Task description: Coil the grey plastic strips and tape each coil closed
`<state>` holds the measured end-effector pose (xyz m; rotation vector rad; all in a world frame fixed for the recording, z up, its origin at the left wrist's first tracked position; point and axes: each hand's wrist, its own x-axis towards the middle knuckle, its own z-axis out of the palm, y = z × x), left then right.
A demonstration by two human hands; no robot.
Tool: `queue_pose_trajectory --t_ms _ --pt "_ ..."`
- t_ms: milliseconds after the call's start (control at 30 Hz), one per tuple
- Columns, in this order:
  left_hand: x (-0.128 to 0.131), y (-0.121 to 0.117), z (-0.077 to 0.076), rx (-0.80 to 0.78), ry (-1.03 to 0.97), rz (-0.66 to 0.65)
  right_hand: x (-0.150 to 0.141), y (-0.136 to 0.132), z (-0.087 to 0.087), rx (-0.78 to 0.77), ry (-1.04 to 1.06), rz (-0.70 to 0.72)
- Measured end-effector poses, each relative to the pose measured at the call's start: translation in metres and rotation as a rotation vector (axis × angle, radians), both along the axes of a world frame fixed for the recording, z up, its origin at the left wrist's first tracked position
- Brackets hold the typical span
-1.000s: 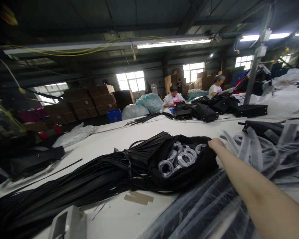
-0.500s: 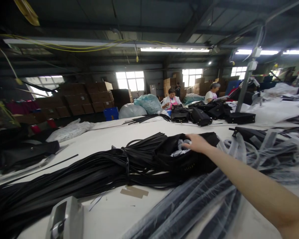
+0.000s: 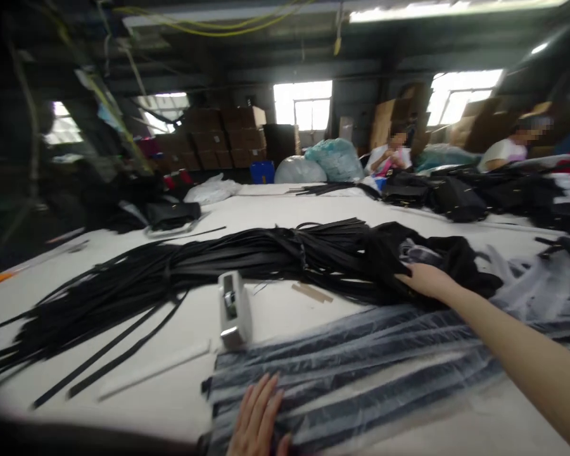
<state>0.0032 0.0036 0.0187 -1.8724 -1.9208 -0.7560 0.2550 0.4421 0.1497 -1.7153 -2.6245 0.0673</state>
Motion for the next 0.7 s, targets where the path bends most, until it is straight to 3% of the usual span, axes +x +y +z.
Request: queue_pose_trajectory --t_ms 67,133,200,267,367,533,600,700 --pt "-0.002 -0.013 0.006 -0.051 -0.006 -0.026 -0.008 -0.022 -0.010 0.009 -0.052 0.052" --pt "-0.005 -0.026 0.016 -0.125 -0.056 -0.006 -0.017 -0.052 -0.017 0.152 -0.030 0.110" --pt "-0.010 -0.038 0.024 -0.168 -0.112 0.021 -0.032 -0.089 -0.019 0.311 0.101 0.237" --pt "-0.017 -0.049 0.029 -0.171 -0.169 0.054 -0.052 -0.133 -0.021 0.339 0.279 0.397" --pt "-0.030 -0.066 0.028 -0.128 -0.253 0.124 -0.088 -0.210 -0.034 0.167 0.468 0.534" --pt "-0.052 -0.097 0.027 -0.087 -0.344 0.199 -0.131 -0.323 -0.081 -0.075 0.547 0.675" --pt "-0.061 -0.107 0.026 -0.085 -0.365 0.222 -0.137 -0.349 -0.098 -0.103 0.509 0.712" --pt "-0.072 -0.117 0.025 -0.046 -0.419 0.273 -0.139 -0.363 -0.113 -0.126 0.422 0.744"
